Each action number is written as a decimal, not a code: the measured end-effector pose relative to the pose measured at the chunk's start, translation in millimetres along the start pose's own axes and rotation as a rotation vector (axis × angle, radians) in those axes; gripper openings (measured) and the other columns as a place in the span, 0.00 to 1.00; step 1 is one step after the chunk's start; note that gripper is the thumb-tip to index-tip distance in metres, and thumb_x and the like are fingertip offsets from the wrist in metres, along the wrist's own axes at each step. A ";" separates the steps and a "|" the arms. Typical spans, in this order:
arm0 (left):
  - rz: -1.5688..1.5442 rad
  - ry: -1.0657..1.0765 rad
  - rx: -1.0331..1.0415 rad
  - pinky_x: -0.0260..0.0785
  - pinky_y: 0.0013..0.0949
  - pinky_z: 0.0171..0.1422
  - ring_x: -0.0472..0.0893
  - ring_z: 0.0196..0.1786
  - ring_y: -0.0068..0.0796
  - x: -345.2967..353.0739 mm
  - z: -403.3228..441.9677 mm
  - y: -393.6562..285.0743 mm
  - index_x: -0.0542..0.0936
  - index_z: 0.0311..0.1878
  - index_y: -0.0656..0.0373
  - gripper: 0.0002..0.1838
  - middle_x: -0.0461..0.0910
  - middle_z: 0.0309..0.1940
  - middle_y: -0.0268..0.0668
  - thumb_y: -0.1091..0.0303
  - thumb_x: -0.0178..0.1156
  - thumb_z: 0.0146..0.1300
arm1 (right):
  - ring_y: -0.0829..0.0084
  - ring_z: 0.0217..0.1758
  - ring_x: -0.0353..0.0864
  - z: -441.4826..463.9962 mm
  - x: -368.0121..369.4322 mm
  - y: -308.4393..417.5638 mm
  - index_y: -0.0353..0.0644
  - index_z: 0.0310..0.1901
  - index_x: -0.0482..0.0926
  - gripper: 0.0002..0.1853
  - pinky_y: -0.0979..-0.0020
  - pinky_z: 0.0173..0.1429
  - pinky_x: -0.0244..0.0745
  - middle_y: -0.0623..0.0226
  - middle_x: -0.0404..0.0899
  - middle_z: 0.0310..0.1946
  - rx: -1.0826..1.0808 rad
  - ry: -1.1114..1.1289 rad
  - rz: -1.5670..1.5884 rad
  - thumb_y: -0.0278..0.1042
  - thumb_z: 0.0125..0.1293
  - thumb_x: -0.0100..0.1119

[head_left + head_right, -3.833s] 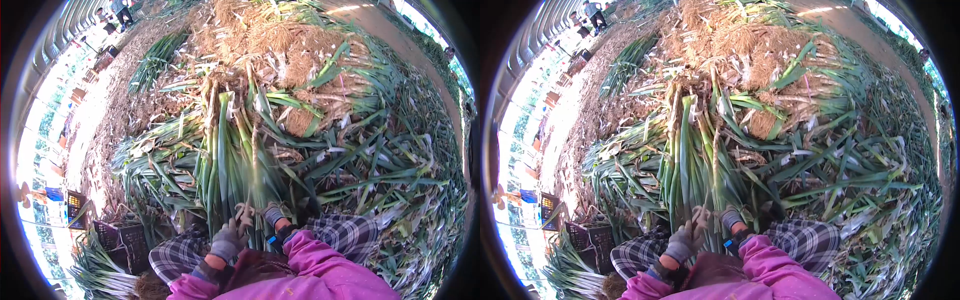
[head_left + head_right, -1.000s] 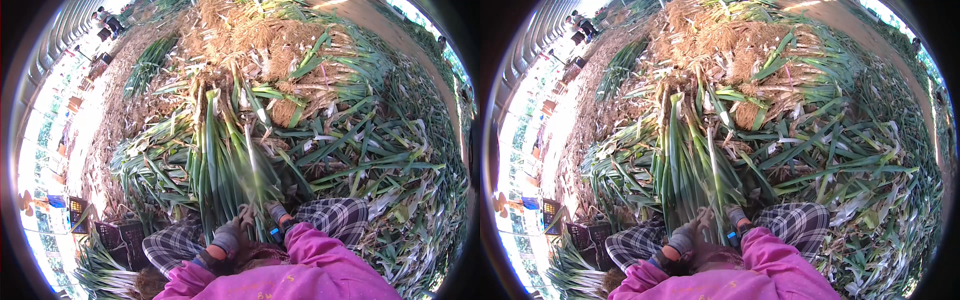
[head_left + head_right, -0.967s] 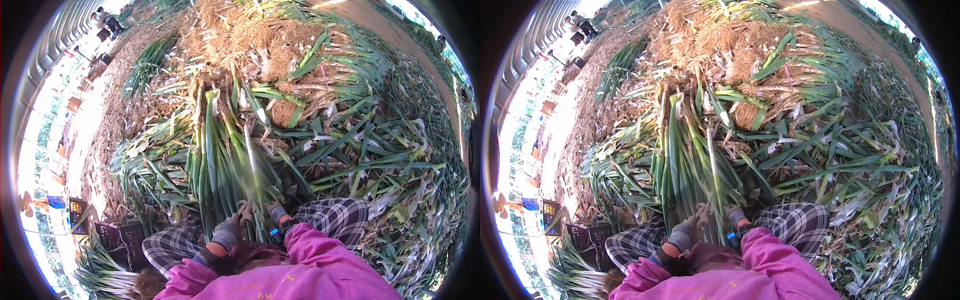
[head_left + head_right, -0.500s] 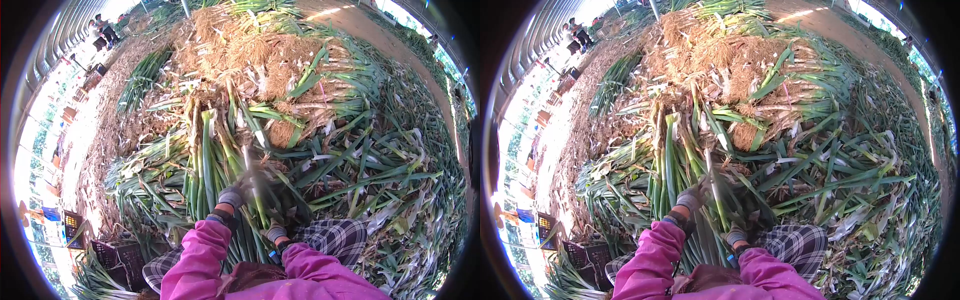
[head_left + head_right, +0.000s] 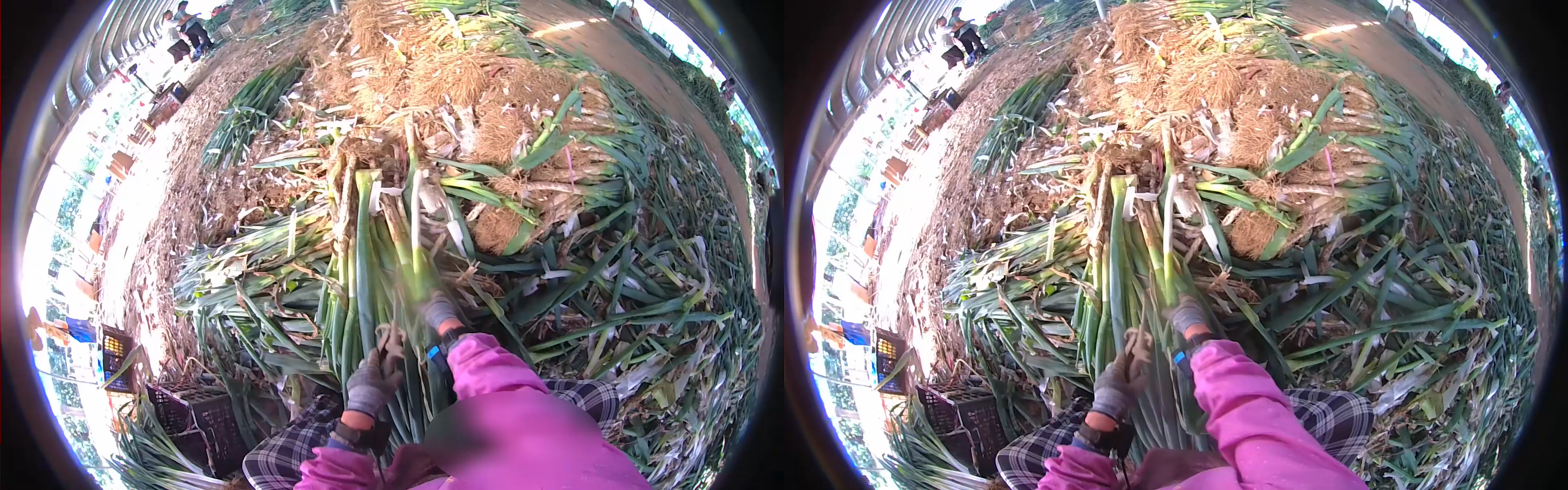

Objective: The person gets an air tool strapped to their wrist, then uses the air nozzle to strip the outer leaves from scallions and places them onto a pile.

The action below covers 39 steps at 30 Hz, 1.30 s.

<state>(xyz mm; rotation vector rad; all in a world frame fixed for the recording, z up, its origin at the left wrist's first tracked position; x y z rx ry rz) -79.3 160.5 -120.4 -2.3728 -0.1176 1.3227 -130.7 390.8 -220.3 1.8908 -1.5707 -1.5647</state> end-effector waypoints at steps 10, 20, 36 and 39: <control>0.196 0.075 0.017 0.71 0.46 0.43 0.79 0.41 0.47 1.9 -36.8 1.9 0.61 0.61 0.60 0.42 0.75 0.43 0.48 0.41 0.57 0.49 | 0.51 0.47 0.77 -5.5 90.6 -91.6 0.36 0.48 0.73 0.33 0.61 0.52 0.72 0.44 0.76 0.43 0.140 0.065 -0.033 0.46 0.40 0.68; 0.239 0.223 0.044 0.71 0.48 0.41 0.80 0.39 0.48 16.3 -123.6 -13.2 0.62 0.59 0.61 0.37 0.76 0.39 0.49 0.45 0.58 0.51 | 0.49 0.44 0.77 -153.9 29.7 -85.3 0.36 0.43 0.74 0.32 0.61 0.51 0.72 0.44 0.77 0.39 0.207 0.041 0.037 0.50 0.37 0.68; 0.235 0.000 0.016 0.71 0.45 0.45 0.79 0.44 0.48 -10.4 46.6 -41.1 0.65 0.53 0.60 0.34 0.76 0.43 0.51 0.46 0.59 0.49 | 0.54 0.45 0.77 -161.9 13.1 -74.0 0.33 0.48 0.73 0.32 0.63 0.51 0.71 0.46 0.76 0.42 0.133 0.103 0.149 0.42 0.41 0.68; 0.193 -0.157 0.055 0.70 0.47 0.45 0.78 0.41 0.51 -18.9 97.0 -38.3 0.69 0.45 0.61 0.29 0.78 0.34 0.52 0.44 0.54 0.53 | 0.53 0.46 0.76 -164.0 9.3 -71.2 0.34 0.47 0.73 0.32 0.63 0.52 0.71 0.45 0.76 0.42 0.130 0.122 0.160 0.43 0.40 0.68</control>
Point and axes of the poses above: each hand's wrist, its own z-axis towards the middle knuckle, its own x-axis out of the palm, y = z × x, the point moved 8 cm from there along z, towards the middle knuckle
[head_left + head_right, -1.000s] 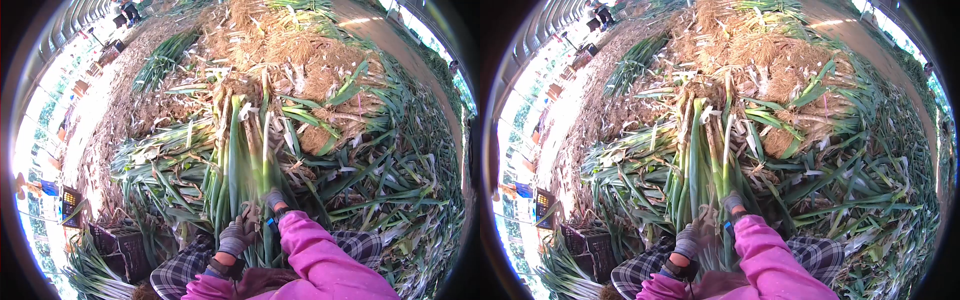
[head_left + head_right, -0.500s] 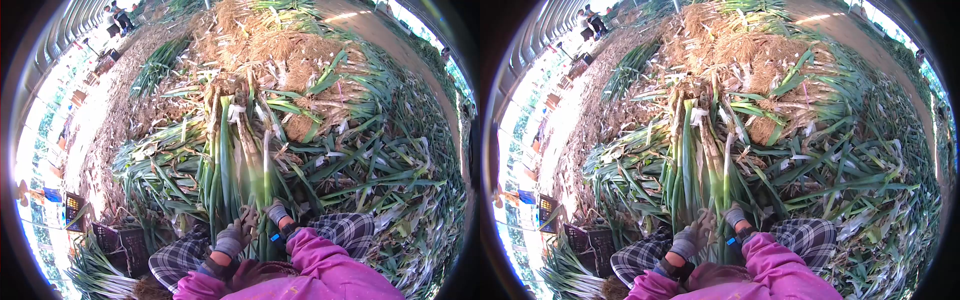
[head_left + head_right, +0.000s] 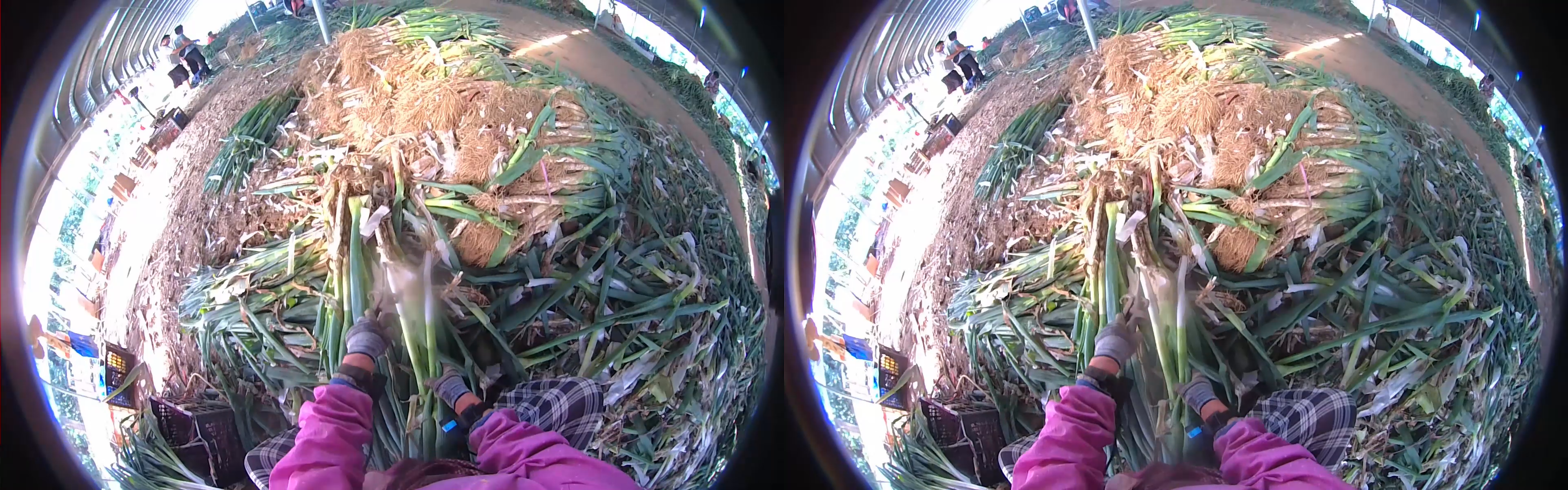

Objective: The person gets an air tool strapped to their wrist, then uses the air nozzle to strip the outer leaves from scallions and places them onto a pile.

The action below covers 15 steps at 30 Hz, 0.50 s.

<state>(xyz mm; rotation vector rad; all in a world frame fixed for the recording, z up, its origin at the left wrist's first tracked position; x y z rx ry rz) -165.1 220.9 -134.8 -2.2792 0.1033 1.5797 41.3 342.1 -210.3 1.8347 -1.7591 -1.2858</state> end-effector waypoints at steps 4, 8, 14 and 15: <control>0.113 0.033 0.176 0.69 0.46 0.47 0.78 0.44 0.47 -32.4 46.3 -30.3 0.71 0.50 0.44 0.21 0.76 0.40 0.47 0.48 0.52 0.54 | 0.51 0.47 0.75 -1.7 -3.5 6.2 0.34 0.48 0.73 0.33 0.62 0.54 0.70 0.44 0.76 0.42 -0.061 -0.020 0.011 0.44 0.40 0.69; 0.195 0.078 0.235 0.70 0.43 0.52 0.76 0.50 0.45 -45.7 97.3 -44.2 0.73 0.51 0.29 0.17 0.67 0.56 0.44 0.50 0.52 0.57 | 0.52 0.48 0.75 3.3 -2.8 -1.7 0.33 0.49 0.72 0.33 0.62 0.54 0.70 0.44 0.76 0.43 -0.013 0.024 0.038 0.44 0.41 0.68; 0.222 0.163 0.204 0.71 0.42 0.52 0.77 0.51 0.43 -52.6 84.8 -44.9 0.73 0.52 0.32 0.17 0.61 0.65 0.33 0.49 0.49 0.59 | 0.54 0.46 0.77 4.3 -7.8 -5.5 0.33 0.48 0.73 0.31 0.63 0.52 0.71 0.47 0.77 0.41 0.002 0.054 0.027 0.42 0.42 0.68; 0.242 0.177 0.152 0.71 0.43 0.52 0.76 0.51 0.42 -57.2 67.8 -45.7 0.73 0.52 0.32 0.17 0.62 0.64 0.33 0.48 0.48 0.59 | 0.55 0.45 0.77 4.6 -10.0 -5.3 0.34 0.48 0.73 0.31 0.64 0.52 0.71 0.48 0.77 0.41 0.005 0.060 0.042 0.42 0.43 0.68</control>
Point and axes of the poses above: each hand's wrist, its own z-axis towards the middle knuckle, its own x-axis out of the palm, y = z × x, the point moved 8 cm from there along z, towards the middle knuckle
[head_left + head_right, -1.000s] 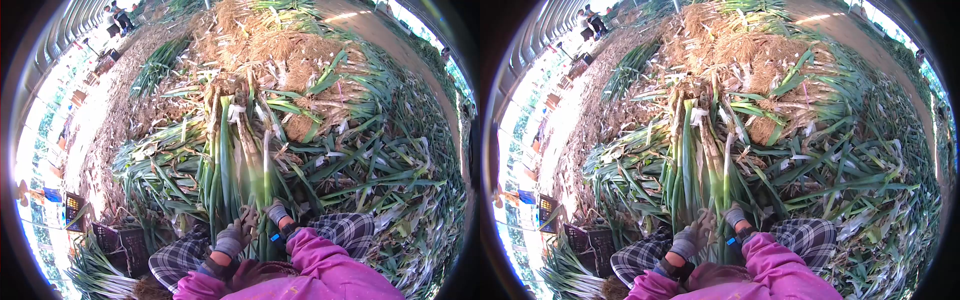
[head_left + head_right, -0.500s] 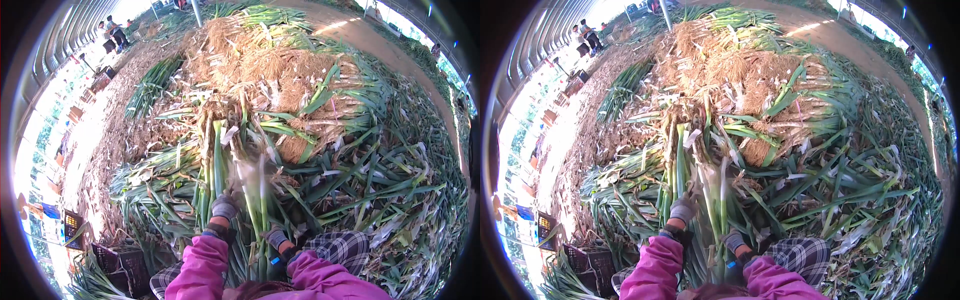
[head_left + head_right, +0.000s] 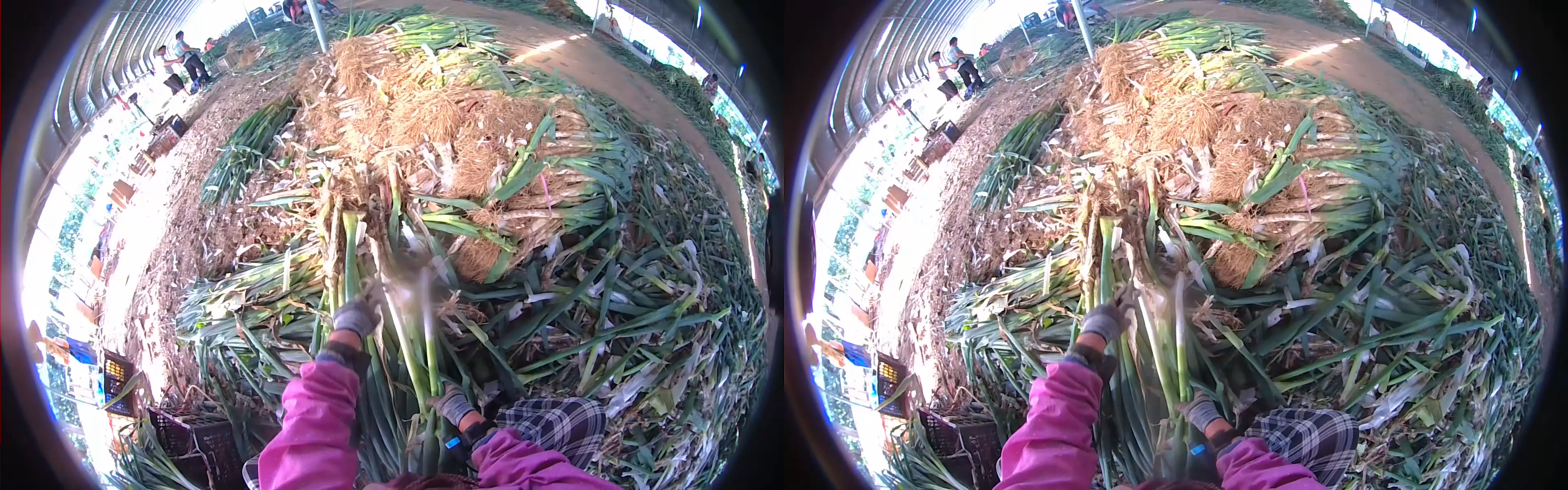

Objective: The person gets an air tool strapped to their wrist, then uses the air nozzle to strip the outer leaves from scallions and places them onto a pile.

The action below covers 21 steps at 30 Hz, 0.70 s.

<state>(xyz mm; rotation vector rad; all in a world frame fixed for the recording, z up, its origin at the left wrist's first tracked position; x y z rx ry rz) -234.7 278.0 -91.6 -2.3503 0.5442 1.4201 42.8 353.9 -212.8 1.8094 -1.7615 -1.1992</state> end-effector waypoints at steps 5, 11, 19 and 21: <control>0.035 -0.079 0.088 0.72 0.46 0.46 0.77 0.47 0.43 49.2 -63.4 -0.1 0.73 0.49 0.35 0.17 0.71 0.47 0.41 0.50 0.52 0.55 | 0.64 0.32 0.78 -8.8 -6.5 -6.1 0.35 0.44 0.75 0.24 0.66 0.40 0.74 0.54 0.79 0.33 0.077 0.029 0.079 0.40 0.46 0.66; -0.081 -0.098 -0.080 0.70 0.46 0.52 0.76 0.50 0.47 78.9 3.4 15.7 0.69 0.54 0.30 0.18 0.70 0.52 0.43 0.48 0.47 0.59 | 0.66 0.31 0.78 -30.1 -22.9 10.0 0.36 0.44 0.76 0.24 0.67 0.39 0.74 0.57 0.79 0.33 0.053 0.032 0.100 0.38 0.45 0.68; -0.043 -0.106 0.075 0.70 0.44 0.53 0.77 0.49 0.47 21.1 22.9 -4.6 0.70 0.53 0.29 0.19 0.75 0.48 0.44 0.52 0.51 0.55 | 0.62 0.35 0.80 -20.9 -21.4 -4.8 0.34 0.44 0.76 0.25 0.67 0.43 0.74 0.54 0.80 0.35 0.069 0.040 0.034 0.39 0.44 0.68; -0.141 -0.127 0.108 0.70 0.45 0.51 0.78 0.47 0.48 23.8 4.0 -2.2 0.72 0.50 0.30 0.17 0.76 0.46 0.44 0.51 0.50 0.56 | 0.62 0.35 0.80 -20.8 -20.6 -8.9 0.33 0.43 0.76 0.26 0.67 0.42 0.75 0.54 0.80 0.34 0.104 0.027 -0.003 0.40 0.43 0.69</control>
Point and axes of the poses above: each hand's wrist, its own z-axis towards the middle knuckle, its own x-axis out of the palm, y = z × x, the point moved 8 cm from there along z, towards the middle knuckle
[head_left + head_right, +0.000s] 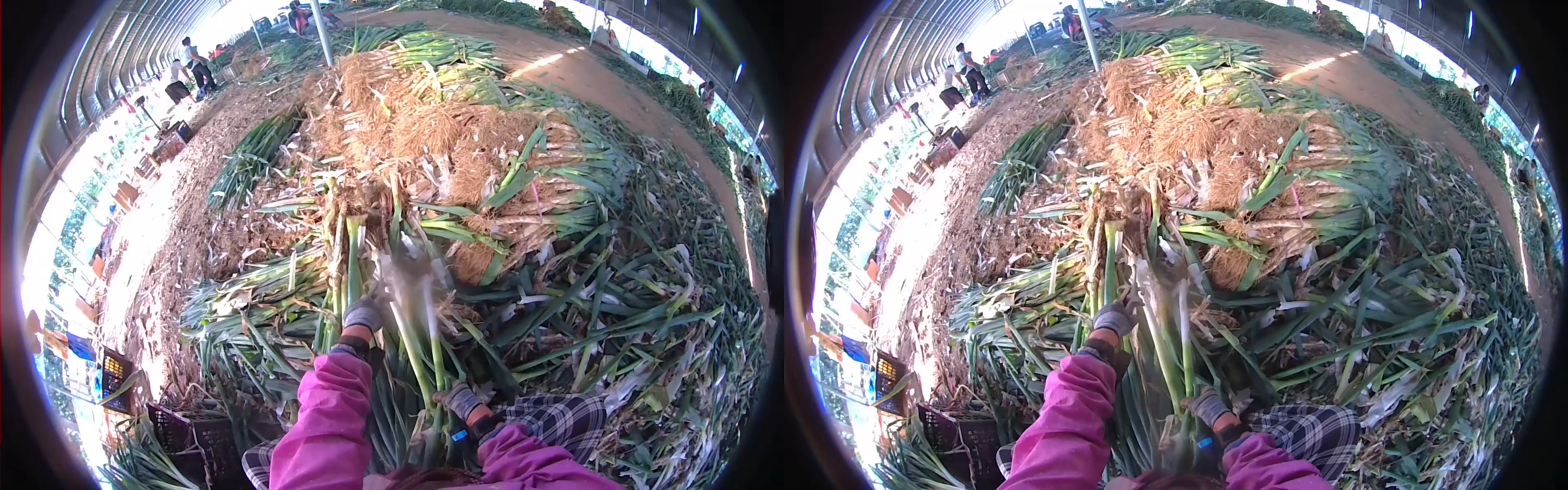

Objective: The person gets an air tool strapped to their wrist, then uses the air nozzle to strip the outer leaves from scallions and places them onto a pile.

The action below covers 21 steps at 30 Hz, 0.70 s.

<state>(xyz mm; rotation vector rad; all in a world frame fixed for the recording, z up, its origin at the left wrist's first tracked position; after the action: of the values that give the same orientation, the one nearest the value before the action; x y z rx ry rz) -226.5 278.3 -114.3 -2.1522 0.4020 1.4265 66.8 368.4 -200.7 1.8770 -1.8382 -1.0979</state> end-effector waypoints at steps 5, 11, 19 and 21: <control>-0.048 0.091 -0.261 0.70 0.46 0.51 0.78 0.47 0.48 -0.7 -62.2 8.5 0.73 0.50 0.40 0.18 0.75 0.47 0.47 0.48 0.50 0.57 | 0.68 0.34 0.79 -44.1 -25.1 40.5 0.35 0.44 0.77 0.27 0.68 0.41 0.75 0.58 0.80 0.34 -0.002 -0.033 0.001 0.40 0.41 0.70; -0.125 0.145 -0.138 0.70 0.46 0.50 0.78 0.47 0.48 24.3 -198.6 -34.8 0.68 0.53 0.56 0.30 0.77 0.43 0.49 0.44 0.52 0.54 | 0.72 0.30 0.77 -65.1 -34.3 4.3 0.38 0.44 0.76 0.24 0.71 0.36 0.74 0.64 0.79 0.31 -0.038 -0.012 0.181 0.39 0.44 0.69; -0.169 0.220 -0.163 0.69 0.46 0.49 0.77 0.47 0.48 63.1 -265.5 -36.2 0.67 0.51 0.59 0.35 0.77 0.42 0.50 0.40 0.56 0.49 | 0.77 0.31 0.76 -173.2 -87.4 1.0 0.41 0.47 0.75 0.21 0.74 0.37 0.74 0.70 0.78 0.33 -0.392 -0.195 0.648 0.38 0.51 0.65; -0.157 0.233 -0.190 0.69 0.46 0.50 0.77 0.47 0.47 76.3 -262.2 -26.9 0.67 0.52 0.60 0.35 0.76 0.44 0.51 0.40 0.56 0.49 | 0.77 0.31 0.76 -165.8 -79.6 17.8 0.42 0.47 0.75 0.22 0.74 0.37 0.74 0.70 0.78 0.33 -0.332 -0.036 0.823 0.42 0.52 0.65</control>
<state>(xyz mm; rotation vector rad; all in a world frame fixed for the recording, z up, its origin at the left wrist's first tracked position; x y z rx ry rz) 17.2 153.4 -96.4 -2.4547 0.1804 1.1718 176.0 392.0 -53.5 0.7783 -1.9873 -1.0226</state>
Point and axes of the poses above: each hand's wrist, its own z-axis towards the middle knuckle, its own x-axis out of the palm, y = z × x, the point moved 8 cm from there along z, towards the middle knuckle
